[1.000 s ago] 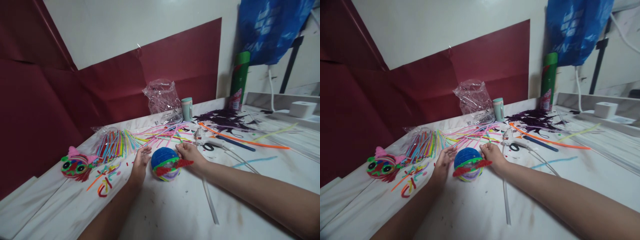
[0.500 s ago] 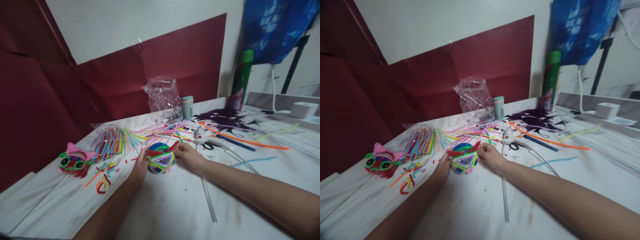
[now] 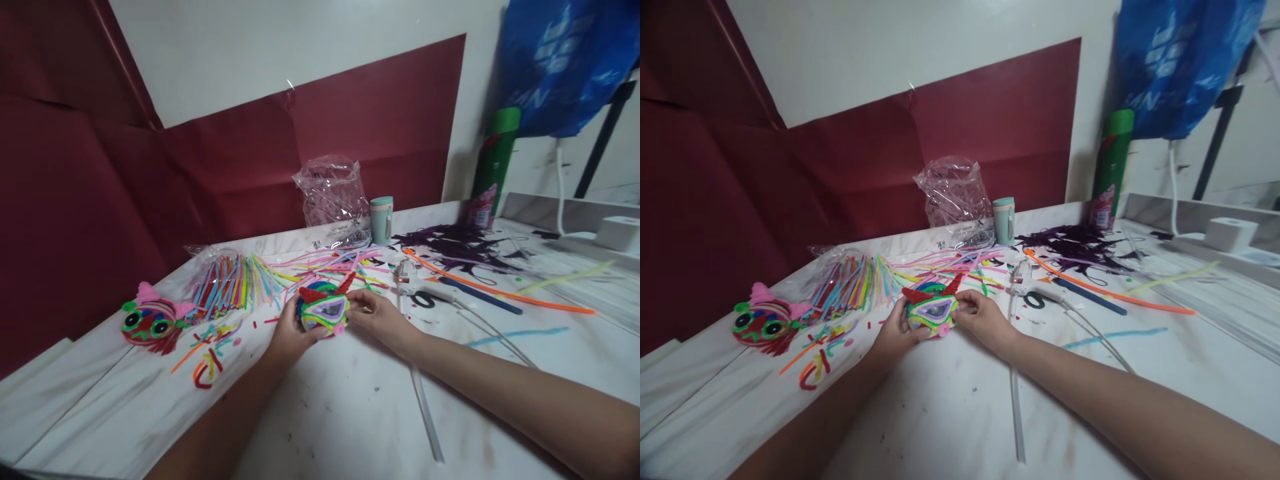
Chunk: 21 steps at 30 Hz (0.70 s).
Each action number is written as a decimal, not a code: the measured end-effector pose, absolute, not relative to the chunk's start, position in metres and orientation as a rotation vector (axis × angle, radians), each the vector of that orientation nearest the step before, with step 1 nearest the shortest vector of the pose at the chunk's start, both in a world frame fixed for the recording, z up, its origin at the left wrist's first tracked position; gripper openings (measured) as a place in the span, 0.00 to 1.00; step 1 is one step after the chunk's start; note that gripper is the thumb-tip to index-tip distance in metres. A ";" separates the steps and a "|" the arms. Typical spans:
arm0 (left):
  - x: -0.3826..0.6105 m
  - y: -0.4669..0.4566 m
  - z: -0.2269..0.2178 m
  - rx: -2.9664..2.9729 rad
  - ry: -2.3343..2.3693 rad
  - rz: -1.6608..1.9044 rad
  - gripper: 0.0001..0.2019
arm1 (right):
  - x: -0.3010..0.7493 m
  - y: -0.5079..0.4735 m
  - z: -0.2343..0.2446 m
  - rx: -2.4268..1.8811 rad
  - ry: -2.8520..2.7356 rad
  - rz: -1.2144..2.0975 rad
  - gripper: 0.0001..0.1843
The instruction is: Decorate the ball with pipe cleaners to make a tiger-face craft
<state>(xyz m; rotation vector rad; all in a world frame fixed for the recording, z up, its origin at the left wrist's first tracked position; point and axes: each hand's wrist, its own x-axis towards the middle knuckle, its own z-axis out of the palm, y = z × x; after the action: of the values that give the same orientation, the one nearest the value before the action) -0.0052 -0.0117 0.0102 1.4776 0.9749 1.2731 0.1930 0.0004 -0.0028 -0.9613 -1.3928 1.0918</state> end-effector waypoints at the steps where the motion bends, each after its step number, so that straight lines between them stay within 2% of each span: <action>1: -0.004 -0.011 0.011 1.479 0.982 1.291 0.41 | 0.193 0.000 -0.003 -0.964 -1.409 1.072 0.18; 6: -0.002 -0.008 0.009 1.446 0.972 1.379 0.37 | 0.192 0.000 -0.004 -0.977 -1.430 1.047 0.18; 15: -0.008 -0.005 0.007 1.442 1.102 1.444 0.37 | 0.190 -0.001 -0.002 -0.931 -1.291 1.169 0.18; 18: -0.009 -0.005 0.007 1.466 1.113 1.420 0.39 | 0.192 0.002 -0.001 -0.964 -1.270 1.119 0.22; 21: -0.010 -0.006 0.008 1.503 1.141 1.401 0.39 | 0.193 0.002 0.001 -0.929 -1.258 1.214 0.27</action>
<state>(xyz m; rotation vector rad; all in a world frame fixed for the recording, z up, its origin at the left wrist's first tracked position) -0.0103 -0.0058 0.0078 1.5031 1.1411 1.4005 0.1933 0.0020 0.0013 -0.9294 -1.2582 1.2135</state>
